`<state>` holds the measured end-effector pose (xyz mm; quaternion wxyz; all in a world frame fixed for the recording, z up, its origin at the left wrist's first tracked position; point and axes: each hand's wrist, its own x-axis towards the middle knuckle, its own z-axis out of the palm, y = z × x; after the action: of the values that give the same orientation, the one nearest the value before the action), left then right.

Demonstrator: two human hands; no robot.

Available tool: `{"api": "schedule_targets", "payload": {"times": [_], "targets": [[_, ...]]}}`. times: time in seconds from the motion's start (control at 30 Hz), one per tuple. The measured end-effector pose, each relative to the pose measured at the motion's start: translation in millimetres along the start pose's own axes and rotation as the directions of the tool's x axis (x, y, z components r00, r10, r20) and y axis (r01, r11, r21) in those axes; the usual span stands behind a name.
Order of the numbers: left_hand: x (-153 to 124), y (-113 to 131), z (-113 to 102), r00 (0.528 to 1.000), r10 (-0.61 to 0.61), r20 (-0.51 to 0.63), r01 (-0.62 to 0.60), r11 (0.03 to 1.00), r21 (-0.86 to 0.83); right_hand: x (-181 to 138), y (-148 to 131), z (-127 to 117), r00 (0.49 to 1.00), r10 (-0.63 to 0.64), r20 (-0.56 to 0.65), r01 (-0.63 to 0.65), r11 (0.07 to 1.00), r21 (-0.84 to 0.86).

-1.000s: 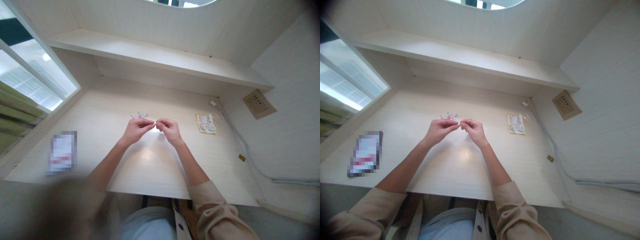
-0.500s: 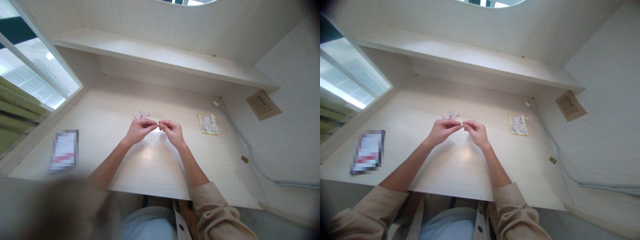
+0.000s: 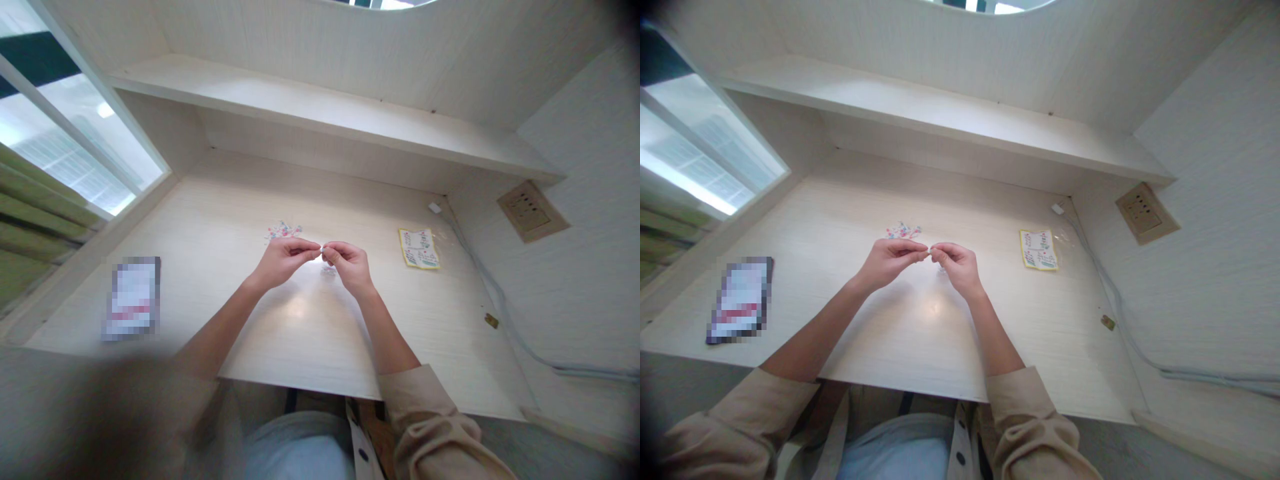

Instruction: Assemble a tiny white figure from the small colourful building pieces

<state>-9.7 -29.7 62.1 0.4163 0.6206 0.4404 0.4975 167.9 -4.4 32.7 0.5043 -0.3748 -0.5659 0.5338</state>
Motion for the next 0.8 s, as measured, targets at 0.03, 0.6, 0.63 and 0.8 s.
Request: {"api": "schedule_targets", "payload": {"times": [0.03,0.6,0.63,0.8], "targets": [[0.0,0.2,0.0,1.0,0.008,0.004,-0.008,1.0,-0.005,-0.1,-0.5,-0.4,1.0,-0.005,0.005,0.005,1.0,-0.005],[-0.4,1.6,0.7,1.0,0.03,-0.001,-0.03,0.999,-0.033,-1.6,-4.2,-1.2,0.998,-0.07,0.007,0.07,0.998,-0.01],[-0.6,1.8,0.5,1.0,0.031,0.001,-0.031,0.999,-0.033,-1.7,-4.5,-1.1,0.998,-0.068,0.008,0.068,0.998,-0.014],[-1.3,2.1,0.5,1.0,0.024,-0.001,-0.024,0.998,-0.055,-2.4,-4.9,-1.1,0.997,-0.071,0.011,0.071,0.997,-0.024]]}}
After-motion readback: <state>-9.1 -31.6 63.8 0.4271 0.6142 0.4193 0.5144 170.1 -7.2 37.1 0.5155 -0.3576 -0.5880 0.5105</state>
